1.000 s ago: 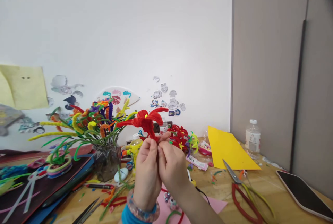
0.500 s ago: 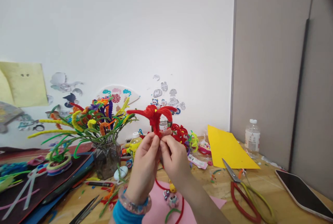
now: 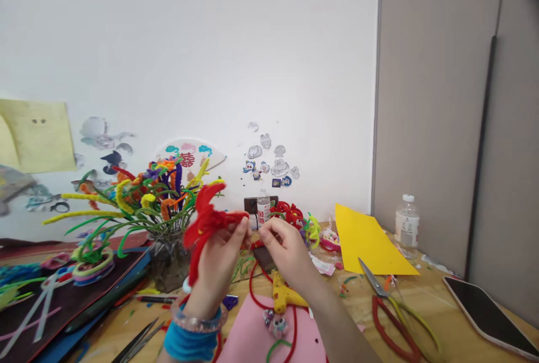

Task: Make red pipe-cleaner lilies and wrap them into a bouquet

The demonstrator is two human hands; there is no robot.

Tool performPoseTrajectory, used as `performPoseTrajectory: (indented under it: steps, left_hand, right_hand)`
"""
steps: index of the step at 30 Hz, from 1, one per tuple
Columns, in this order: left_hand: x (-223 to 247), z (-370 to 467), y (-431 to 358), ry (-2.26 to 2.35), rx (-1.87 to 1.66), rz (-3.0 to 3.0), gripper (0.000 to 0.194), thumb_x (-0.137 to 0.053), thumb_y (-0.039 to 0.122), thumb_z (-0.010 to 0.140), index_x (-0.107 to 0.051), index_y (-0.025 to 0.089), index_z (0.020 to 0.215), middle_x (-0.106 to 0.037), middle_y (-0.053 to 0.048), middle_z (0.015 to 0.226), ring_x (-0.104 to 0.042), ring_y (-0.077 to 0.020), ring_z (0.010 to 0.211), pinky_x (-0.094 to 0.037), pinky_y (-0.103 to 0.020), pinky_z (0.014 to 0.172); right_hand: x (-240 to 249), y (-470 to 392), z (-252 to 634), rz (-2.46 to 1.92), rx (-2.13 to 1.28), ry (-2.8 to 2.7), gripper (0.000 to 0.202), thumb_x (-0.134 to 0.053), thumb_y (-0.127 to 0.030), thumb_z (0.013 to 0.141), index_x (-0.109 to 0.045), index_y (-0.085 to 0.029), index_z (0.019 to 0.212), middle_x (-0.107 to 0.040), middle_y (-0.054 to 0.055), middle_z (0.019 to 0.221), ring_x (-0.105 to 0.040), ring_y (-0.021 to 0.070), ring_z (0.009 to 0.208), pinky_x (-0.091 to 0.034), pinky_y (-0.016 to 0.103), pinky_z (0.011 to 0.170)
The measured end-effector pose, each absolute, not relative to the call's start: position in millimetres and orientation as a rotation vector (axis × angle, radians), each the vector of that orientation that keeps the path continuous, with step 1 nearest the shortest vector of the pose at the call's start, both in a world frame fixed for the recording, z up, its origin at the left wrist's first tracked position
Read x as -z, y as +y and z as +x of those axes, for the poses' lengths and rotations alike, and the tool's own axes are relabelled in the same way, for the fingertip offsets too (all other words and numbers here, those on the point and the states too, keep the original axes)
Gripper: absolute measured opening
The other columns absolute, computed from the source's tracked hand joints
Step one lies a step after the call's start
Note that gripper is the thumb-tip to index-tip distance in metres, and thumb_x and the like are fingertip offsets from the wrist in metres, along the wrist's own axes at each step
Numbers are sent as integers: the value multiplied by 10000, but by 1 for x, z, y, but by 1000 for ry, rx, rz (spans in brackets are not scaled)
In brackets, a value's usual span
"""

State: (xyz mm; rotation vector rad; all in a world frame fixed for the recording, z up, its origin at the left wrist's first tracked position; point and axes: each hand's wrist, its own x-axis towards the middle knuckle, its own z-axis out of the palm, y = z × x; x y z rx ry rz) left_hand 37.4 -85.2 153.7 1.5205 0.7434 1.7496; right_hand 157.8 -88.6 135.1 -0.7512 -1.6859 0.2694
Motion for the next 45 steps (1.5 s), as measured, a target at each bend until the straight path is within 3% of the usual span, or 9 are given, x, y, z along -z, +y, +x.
performPoseTrajectory:
  steps: [9,16,35,40,45]
  left_hand:
    - [-153,31,-87,741,-1733,1534,217,-675,374,652,-644,162,687,-643,-37,657,-580,-189,671,-480,-271,667]
    - [-149,36,-90,636,-1758,1470,193,-679,346,657,-616,175,723,-636,-28,660,-606,-174,609,-521,-271,594]
    - [-150,33,-92,538,-1622,1435,141,-641,299,698,-619,164,665,-620,4,612,-581,-144,605,-509,-247,624]
    - [-150,37,-93,526,-1635,1412,146,-657,298,678,-611,163,648,-609,7,593,-569,-141,579,-494,-240,602]
    - [-149,35,-87,585,-1571,1474,180,-591,348,741,-582,186,664,-595,12,625,-559,-149,604,-465,-240,589]
  right_hand:
    - [-138,-90,160,-760,-72,-1574,142,-516,-204,820,-568,-179,690,-543,-19,629,-482,111,561,-361,204,524]
    - [-141,-93,165,-767,80,-1603,150,-527,-167,810,-572,-186,668,-550,-15,635,-494,118,575,-377,211,550]
    - [-143,-95,171,-716,200,-1734,134,-511,-135,821,-569,-189,713,-578,0,684,-527,136,652,-400,235,621]
    - [-145,-97,172,-770,274,-1700,120,-509,-168,836,-569,-191,734,-606,33,797,-536,172,788,-398,270,704]
    - [-142,-97,171,-871,324,-1714,104,-499,-186,845,-577,-204,778,-608,4,705,-537,155,676,-366,243,614]
